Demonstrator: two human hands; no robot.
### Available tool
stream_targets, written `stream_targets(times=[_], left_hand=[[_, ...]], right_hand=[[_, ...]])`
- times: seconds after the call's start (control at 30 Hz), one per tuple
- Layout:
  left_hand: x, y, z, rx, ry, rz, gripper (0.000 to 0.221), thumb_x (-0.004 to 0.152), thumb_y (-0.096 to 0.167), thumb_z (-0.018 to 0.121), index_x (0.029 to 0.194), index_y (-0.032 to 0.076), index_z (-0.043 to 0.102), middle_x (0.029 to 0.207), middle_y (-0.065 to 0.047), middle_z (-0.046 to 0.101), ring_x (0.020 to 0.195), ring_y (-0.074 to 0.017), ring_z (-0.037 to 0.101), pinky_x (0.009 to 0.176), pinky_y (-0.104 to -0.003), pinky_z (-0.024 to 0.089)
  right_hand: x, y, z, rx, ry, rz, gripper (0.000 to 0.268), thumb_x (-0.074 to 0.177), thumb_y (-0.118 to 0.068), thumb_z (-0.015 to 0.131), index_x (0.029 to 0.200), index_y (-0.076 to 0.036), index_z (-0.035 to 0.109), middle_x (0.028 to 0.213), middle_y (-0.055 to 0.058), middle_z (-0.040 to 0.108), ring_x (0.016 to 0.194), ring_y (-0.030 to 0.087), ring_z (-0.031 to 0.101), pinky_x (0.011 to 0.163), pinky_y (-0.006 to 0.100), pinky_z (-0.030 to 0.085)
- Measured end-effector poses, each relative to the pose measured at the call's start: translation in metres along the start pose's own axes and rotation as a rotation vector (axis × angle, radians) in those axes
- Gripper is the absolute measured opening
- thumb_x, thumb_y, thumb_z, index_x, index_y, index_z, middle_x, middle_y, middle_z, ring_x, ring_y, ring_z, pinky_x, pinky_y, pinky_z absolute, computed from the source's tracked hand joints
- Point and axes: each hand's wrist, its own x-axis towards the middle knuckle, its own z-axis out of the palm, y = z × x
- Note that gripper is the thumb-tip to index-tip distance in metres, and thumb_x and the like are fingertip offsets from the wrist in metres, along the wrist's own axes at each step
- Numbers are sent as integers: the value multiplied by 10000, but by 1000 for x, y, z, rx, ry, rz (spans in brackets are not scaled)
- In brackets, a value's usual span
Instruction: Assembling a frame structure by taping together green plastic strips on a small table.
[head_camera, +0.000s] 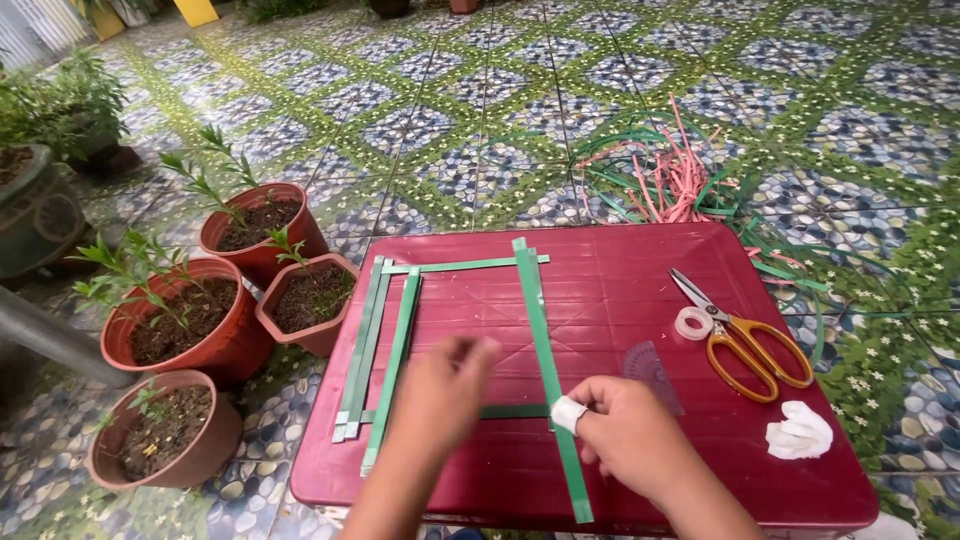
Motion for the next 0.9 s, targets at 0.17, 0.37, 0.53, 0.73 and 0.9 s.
stream_targets(times=[0.17, 0.37, 0.53, 0.73, 0.9], left_hand=[[-40, -5, 32, -890, -632, -288, 171, 826, 128, 592, 977, 46, 593, 820, -88, 645, 687, -178, 634, 569, -284, 509], [-24, -6, 12, -1013, -512, -358, 99, 887, 19, 432, 810, 63, 477, 766, -147, 589, 549, -209, 532, 566, -395, 536], [-28, -3, 12, -354, -540, -269, 204, 801, 268, 524, 977, 166, 543, 819, -28, 628, 703, -164, 592, 603, -284, 469], [-48, -7, 45, 223, -433, 103, 602, 722, 537, 718, 1012, 118, 397, 916, -103, 558, 841, -314, 575, 654, -434, 496], [-46, -35, 82, 433, -232, 242, 678, 610, 405, 846, 984, 109, 364, 817, -85, 528, 714, -253, 591, 535, -372, 512]], right_hand=[[5, 9, 13, 137, 2, -110, 88, 761, -143, 640, 742, -73, 690, 493, 88, 555, 426, 130, 480, 381, 239, 365], [12, -6, -14, -234, 267, -19, 140, 726, -202, 669, 861, -213, 704, 842, -34, 703, 727, 140, 615, 657, 290, 444], [26, -2, -15, -412, 318, 50, 212, 761, -283, 598, 949, -212, 667, 942, -37, 677, 908, 169, 586, 765, 326, 456], [46, 9, -17, -667, 334, 176, 493, 750, -418, 582, 1184, -200, 498, 1226, 83, 464, 1115, 297, 505, 911, 434, 430], [61, 22, -26, -657, 300, 184, 502, 756, -303, 604, 1228, -198, 471, 1201, 91, 534, 1122, 264, 511, 935, 411, 414]])
